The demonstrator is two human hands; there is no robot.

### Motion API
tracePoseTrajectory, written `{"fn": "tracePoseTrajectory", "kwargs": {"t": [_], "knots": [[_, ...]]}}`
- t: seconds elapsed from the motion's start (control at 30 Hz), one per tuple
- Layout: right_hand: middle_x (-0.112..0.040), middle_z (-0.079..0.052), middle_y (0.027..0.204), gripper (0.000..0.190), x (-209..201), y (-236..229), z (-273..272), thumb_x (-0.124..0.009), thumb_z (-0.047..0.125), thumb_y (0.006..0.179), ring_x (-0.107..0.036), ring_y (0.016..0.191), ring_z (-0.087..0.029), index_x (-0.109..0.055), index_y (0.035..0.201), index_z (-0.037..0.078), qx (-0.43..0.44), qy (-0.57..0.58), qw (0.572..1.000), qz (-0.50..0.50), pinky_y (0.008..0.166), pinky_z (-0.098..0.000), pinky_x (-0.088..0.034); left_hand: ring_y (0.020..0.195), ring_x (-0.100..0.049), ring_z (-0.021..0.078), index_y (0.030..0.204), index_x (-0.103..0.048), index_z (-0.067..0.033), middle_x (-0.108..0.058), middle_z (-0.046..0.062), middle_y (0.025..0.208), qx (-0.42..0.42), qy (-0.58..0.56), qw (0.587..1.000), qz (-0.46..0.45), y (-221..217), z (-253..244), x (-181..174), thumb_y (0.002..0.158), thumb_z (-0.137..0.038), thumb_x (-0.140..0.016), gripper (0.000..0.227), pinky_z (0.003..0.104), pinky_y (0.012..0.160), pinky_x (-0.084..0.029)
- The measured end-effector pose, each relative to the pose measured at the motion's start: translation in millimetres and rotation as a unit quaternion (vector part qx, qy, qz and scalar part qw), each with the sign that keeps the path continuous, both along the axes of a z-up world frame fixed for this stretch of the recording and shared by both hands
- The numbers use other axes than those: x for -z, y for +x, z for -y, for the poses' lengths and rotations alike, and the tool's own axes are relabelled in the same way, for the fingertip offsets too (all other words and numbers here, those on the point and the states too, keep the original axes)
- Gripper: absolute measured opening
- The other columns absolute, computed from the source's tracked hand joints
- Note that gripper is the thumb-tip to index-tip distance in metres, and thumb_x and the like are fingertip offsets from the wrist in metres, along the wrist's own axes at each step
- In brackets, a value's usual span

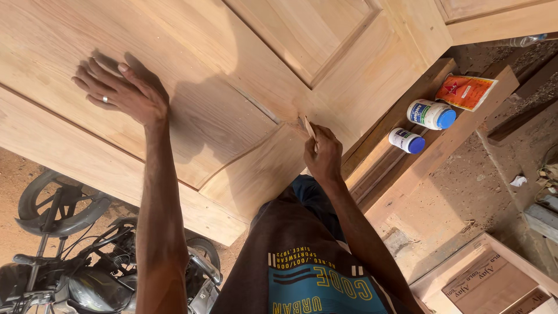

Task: The person applies wood filler to the seams and joints of a wooden door using a small putty knife. They repeatedly scoop filler from a board and spread it into the gaps, smoothing the surface across the door panels.

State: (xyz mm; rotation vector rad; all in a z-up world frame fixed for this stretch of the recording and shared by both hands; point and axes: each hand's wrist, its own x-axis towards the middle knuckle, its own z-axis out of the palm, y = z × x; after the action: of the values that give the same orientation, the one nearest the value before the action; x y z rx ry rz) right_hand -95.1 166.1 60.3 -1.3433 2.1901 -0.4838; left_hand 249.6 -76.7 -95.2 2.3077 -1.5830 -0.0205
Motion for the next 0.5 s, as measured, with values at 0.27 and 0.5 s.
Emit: {"fn": "tracePoseTrajectory", "kwargs": {"t": [0.27,0.5], "knots": [[-0.057,-0.026,0.131,0.063,4,92,31,-0.073,0.009,0.083,-0.06,0.105,-0.039,-0.055,0.138,-0.018,-0.124,0.087,0.966,-0.208,0.09,-0.0458,-0.052,0.164,0.003,0.0334,0.173,-0.01,-0.0126,-0.001,0.015,0.178,-0.008,0.209,0.978,0.027,-12,21,-26,0.111,-0.06,-0.012,0.078,0.063,0.137,0.003],[-0.072,-0.015,0.125,0.039,-28,-11,74,-0.066,-0.01,0.086,-0.063,0.118,-0.034,-0.071,0.124,-0.005,-0.264,-0.038,0.961,-0.076,0.099,-0.0419,-0.053,0.166,0.005,0.0355,0.176,-0.007,-0.0155,0.0,0.015,0.181,-0.01,0.243,0.97,0.014,-12,27,-47,0.107,-0.066,-0.011,0.085,0.064,0.133,0.004]]}}
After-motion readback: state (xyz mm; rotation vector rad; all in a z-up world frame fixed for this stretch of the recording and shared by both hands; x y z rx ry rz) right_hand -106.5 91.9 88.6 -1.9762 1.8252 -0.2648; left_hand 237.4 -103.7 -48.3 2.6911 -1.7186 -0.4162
